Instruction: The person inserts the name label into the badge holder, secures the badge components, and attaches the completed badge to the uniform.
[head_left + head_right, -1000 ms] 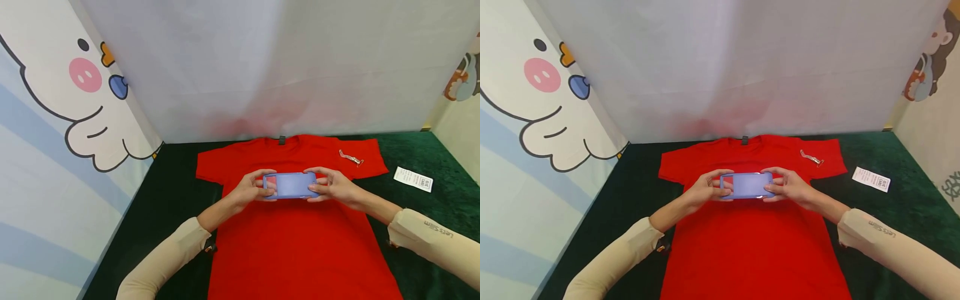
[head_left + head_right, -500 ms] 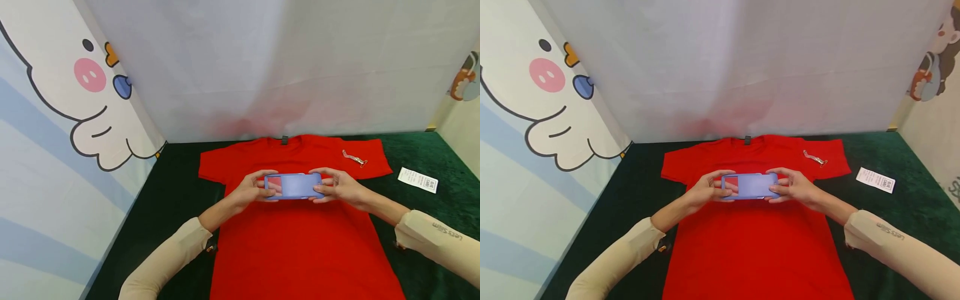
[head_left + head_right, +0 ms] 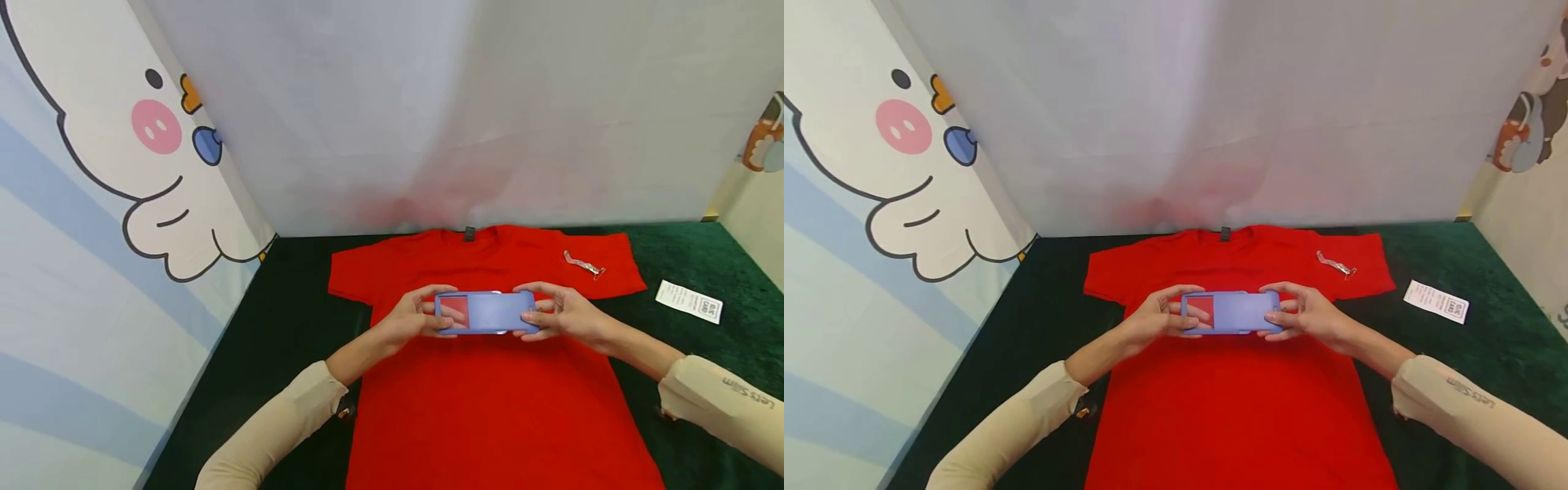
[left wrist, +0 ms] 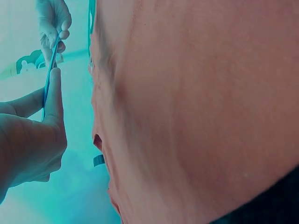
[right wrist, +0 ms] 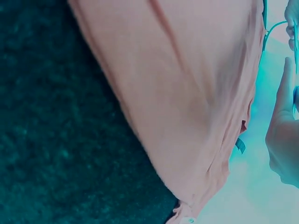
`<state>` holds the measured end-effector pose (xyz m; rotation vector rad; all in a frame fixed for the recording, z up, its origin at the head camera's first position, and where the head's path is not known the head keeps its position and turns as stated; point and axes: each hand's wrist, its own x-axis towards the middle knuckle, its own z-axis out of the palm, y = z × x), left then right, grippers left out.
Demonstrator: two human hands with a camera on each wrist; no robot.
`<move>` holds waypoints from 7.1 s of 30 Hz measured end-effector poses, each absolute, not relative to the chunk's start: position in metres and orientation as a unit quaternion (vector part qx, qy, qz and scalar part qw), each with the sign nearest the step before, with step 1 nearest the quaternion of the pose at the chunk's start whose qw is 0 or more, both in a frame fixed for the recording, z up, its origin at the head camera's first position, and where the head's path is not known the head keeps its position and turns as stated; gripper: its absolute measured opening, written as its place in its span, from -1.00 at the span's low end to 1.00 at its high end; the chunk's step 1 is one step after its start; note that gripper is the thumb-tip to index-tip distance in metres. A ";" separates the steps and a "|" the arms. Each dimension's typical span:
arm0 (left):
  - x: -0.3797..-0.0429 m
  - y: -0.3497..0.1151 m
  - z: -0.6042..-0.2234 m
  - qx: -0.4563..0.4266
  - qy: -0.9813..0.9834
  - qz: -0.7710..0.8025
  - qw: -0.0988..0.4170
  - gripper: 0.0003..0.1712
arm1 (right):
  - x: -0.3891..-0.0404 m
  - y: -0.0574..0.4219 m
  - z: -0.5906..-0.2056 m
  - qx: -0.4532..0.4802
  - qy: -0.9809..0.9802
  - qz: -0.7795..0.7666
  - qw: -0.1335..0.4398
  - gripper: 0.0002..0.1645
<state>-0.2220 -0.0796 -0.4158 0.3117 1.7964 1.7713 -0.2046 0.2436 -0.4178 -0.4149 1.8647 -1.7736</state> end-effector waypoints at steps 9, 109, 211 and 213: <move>-0.224 -0.084 -0.413 0.127 0.667 0.672 0.295 -0.32 | -0.207 0.245 -0.408 -0.151 0.694 -0.654 0.261 -0.28; -0.229 -0.092 -0.419 0.119 0.649 0.678 0.323 -0.33 | -0.202 0.471 -0.451 -0.063 0.987 -0.138 -0.049 0.01; -0.227 -0.073 -0.423 0.146 0.662 0.656 0.331 -0.23 | -0.198 0.248 -0.407 -0.348 0.879 -0.312 -0.095 -0.44; -0.227 -0.072 -0.423 0.142 0.663 0.656 0.331 -0.23 | -0.198 0.241 -0.407 -0.350 0.878 -0.315 -0.087 -0.44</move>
